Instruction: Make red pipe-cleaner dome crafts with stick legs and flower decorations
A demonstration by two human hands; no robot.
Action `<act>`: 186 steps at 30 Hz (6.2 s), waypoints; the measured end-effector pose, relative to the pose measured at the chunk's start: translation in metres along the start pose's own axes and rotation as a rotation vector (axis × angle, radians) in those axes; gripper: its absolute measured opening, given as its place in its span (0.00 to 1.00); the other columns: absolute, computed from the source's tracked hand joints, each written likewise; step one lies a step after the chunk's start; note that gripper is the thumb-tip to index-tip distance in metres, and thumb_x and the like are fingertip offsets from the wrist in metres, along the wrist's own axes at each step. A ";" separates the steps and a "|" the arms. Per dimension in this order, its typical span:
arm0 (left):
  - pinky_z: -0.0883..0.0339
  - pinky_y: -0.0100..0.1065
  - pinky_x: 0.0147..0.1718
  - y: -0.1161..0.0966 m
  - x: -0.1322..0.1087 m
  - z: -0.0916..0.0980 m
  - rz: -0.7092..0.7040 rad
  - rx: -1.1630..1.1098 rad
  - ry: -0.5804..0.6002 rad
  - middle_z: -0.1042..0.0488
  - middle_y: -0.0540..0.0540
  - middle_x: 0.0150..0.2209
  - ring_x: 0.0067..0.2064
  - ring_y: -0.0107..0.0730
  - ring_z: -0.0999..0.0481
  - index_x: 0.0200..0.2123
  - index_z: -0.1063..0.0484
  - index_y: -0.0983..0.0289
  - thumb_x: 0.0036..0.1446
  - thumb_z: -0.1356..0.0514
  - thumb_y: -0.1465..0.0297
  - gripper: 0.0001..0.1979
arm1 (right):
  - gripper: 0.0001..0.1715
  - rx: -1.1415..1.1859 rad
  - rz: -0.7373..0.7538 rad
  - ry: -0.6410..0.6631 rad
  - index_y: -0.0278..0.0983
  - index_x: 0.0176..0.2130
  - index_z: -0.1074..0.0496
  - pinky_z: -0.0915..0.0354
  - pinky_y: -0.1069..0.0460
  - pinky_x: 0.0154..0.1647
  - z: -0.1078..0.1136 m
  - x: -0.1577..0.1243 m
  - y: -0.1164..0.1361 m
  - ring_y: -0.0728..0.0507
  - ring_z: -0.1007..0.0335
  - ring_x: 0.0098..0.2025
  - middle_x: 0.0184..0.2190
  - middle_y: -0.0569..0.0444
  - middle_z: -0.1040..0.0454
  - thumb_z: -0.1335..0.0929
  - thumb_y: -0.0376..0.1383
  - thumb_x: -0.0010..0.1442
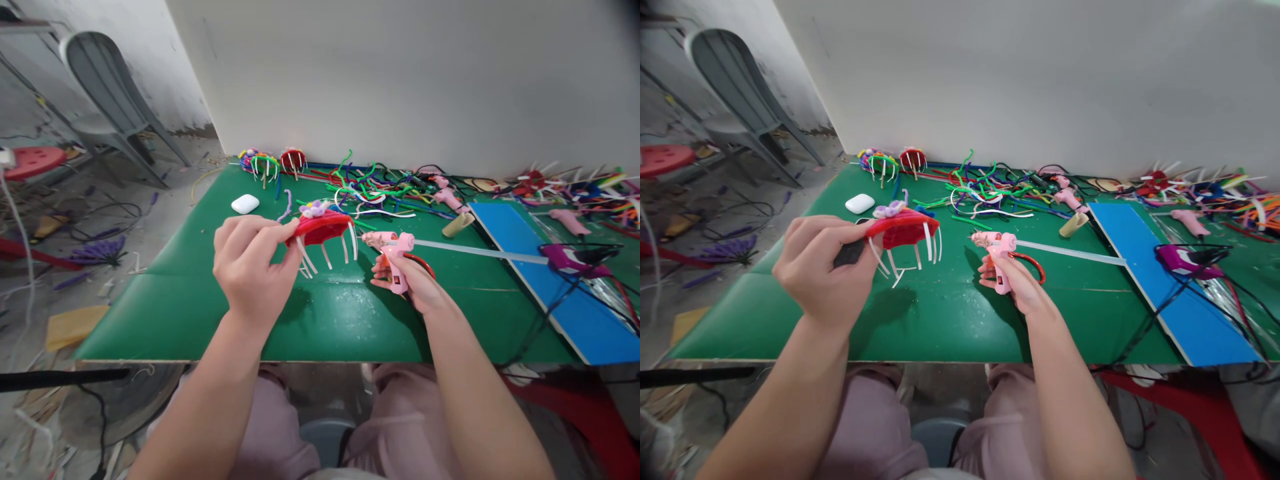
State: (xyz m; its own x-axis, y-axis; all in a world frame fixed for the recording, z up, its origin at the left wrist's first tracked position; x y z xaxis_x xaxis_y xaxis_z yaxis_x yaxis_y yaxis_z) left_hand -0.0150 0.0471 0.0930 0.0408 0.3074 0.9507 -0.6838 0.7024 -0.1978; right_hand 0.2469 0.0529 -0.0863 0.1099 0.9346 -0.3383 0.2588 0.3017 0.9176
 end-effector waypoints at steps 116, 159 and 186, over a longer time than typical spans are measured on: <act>0.38 0.38 0.33 -0.018 0.004 -0.009 0.046 -0.061 0.166 0.28 0.48 0.25 0.32 0.31 0.29 0.28 0.29 0.58 0.49 0.37 0.73 0.04 | 0.03 -1.012 1.490 -0.172 0.34 0.33 0.32 0.41 0.53 0.22 -0.096 -0.132 0.065 0.48 0.36 0.22 0.19 0.53 0.31 0.36 0.30 0.57; 0.41 0.35 0.36 0.062 0.002 0.011 0.359 0.067 0.030 0.28 0.48 0.27 0.33 0.30 0.32 0.26 0.29 0.61 0.49 0.37 0.73 0.03 | 0.12 -1.663 0.812 0.318 0.34 0.41 0.26 0.37 0.48 0.43 -0.187 0.000 0.017 0.40 0.34 0.44 0.39 0.46 0.25 0.37 0.30 0.59; 0.41 0.38 0.35 0.014 -0.001 0.012 -0.025 0.085 -0.124 0.26 0.48 0.27 0.33 0.31 0.29 0.32 0.27 0.58 0.47 0.36 0.76 0.08 | 0.07 -0.099 0.227 0.096 0.39 0.29 0.23 0.34 0.54 0.30 -0.094 -0.029 0.055 0.49 0.28 0.29 0.26 0.55 0.23 0.26 0.37 0.45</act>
State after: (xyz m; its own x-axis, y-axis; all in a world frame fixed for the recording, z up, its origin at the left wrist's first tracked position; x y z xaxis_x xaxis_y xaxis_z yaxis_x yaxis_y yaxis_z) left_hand -0.0337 0.0487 0.0917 -0.0281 0.2058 0.9782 -0.7434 0.6499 -0.1581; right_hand 0.1682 0.0597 -0.0060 0.0618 0.9926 -0.1044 0.1427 0.0947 0.9852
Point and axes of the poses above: each hand's wrist, its own x-axis towards the middle knuckle, its own z-axis out of the back of the hand, y = z × x, the point moved 9 cm from there along x, towards the middle knuckle
